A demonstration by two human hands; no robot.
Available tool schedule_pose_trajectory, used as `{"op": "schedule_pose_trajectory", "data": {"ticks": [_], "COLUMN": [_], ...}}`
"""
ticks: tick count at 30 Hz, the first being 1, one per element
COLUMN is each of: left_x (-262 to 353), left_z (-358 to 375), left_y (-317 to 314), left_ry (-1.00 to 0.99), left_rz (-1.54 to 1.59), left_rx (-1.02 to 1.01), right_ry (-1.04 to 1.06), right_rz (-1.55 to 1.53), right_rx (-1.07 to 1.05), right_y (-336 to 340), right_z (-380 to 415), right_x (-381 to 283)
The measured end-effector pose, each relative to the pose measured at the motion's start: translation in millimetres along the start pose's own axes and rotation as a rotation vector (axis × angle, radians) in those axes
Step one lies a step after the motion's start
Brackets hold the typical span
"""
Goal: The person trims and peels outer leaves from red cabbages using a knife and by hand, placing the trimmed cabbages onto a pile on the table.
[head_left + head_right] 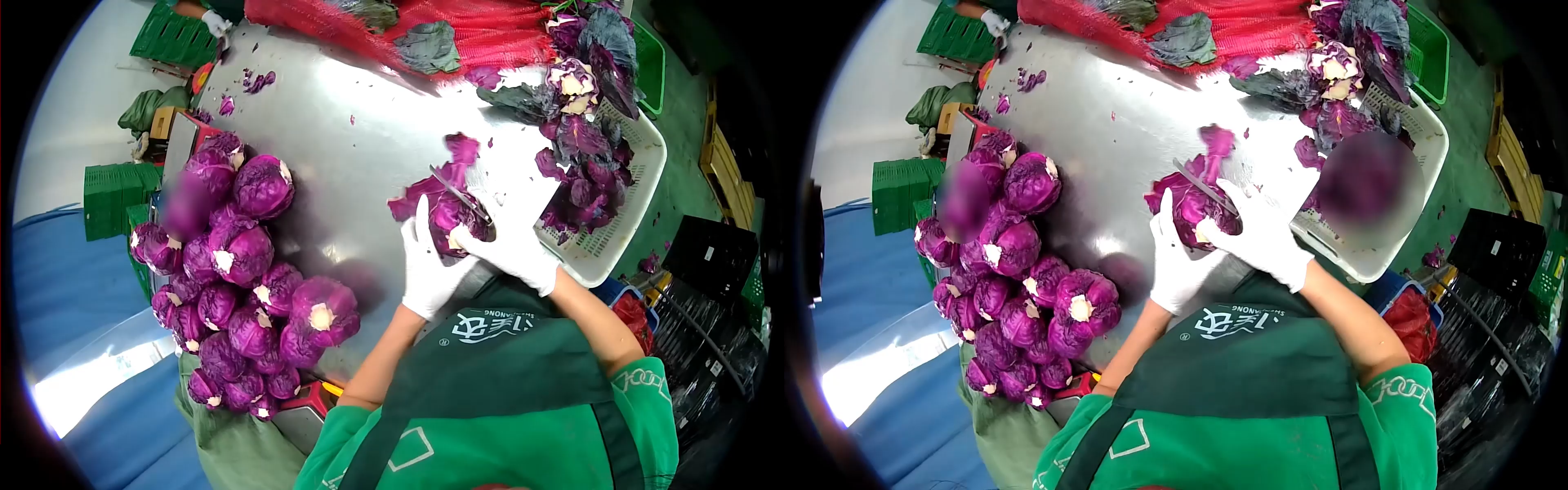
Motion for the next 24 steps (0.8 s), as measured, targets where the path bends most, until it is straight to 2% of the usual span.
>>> {"op": "schedule_pose_trajectory", "data": {"ticks": [1, 3, 4, 5, 7, 8, 9, 11, 13, 14, 15, 16, 17, 18, 19, 21, 23, 24], "left_x": [-2, 4, 15, 9, 4, 0, 0, -2, 0, 0, -2, -6, -8, -10, -13, -9, 5, 7], "left_z": [-5, -8, -14, -19, -28, -33, -32, -27, -20, -15, -12, -11, -10, -11, -7, -7, -9, -9], "left_y": [5, 13, 19, 16, 9, 3, 1, -5, -10, -10, -9, -8, -7, -5, -3, -4, 0, 4], "left_ry": [0.041, -0.192, -0.284, -0.285, -0.364, -0.316, -0.319, -0.278, -0.303, -0.280, -0.260, -0.235, -0.238, -0.215, -0.181, -0.170, -0.108, -0.067], "left_rz": [0.088, -0.267, -0.335, -0.335, -0.070, 0.030, 0.029, 0.107, 0.016, 0.021, 0.025, -0.016, -0.023, 0.008, 0.039, 0.032, -0.119, -0.197], "left_rx": [-0.105, -0.078, -0.063, -0.064, -0.105, -0.190, -0.198, -0.149, -0.169, -0.106, -0.040, -0.009, -0.006, 0.011, 0.017, 0.027, -0.016, -0.146], "right_ry": [0.082, 0.084, 0.084, 0.144, 0.198, 0.127, 0.053, 0.070, 0.140, 0.079, -0.123, -0.236, -0.344, -0.365, -0.077, -0.044, -0.006, 0.067], "right_rz": [-0.013, -0.158, -0.159, -0.066, 0.025, 0.039, 0.052, 0.053, 0.263, 0.099, -0.012, -0.084, -0.156, -0.233, -0.213, -0.110, -0.320, -0.426], "right_rx": [0.023, -0.156, -0.157, -0.075, 0.009, -0.021, -0.053, -0.034, 0.116, 0.115, 0.126, 0.144, 0.161, 0.126, 0.154, 0.048, 0.189, 0.222], "right_y": [5, 7, 6, 6, 6, 4, 2, 0, 4, 18, 15, 22, 28, 40, 41, 24, 2, -11], "right_z": [0, -5, -6, -7, -5, -5, -5, -8, -13, -21, -30, -32, -33, -26, -23, -7, 3, -5], "right_x": [1, 10, 10, 8, 4, 7, 11, 18, 26, 34, 70, 83, 90, 66, 46, 19, 10, 7]}}
Point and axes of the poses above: each hand's wrist, its own z-axis away from the middle knuckle, its own y-axis out of the back of the hand, x = y × z, the point moved 5 cm from there along -z, towards the middle knuckle, and after that the axes turned 2 degrees about z, right-handed, at the moved point
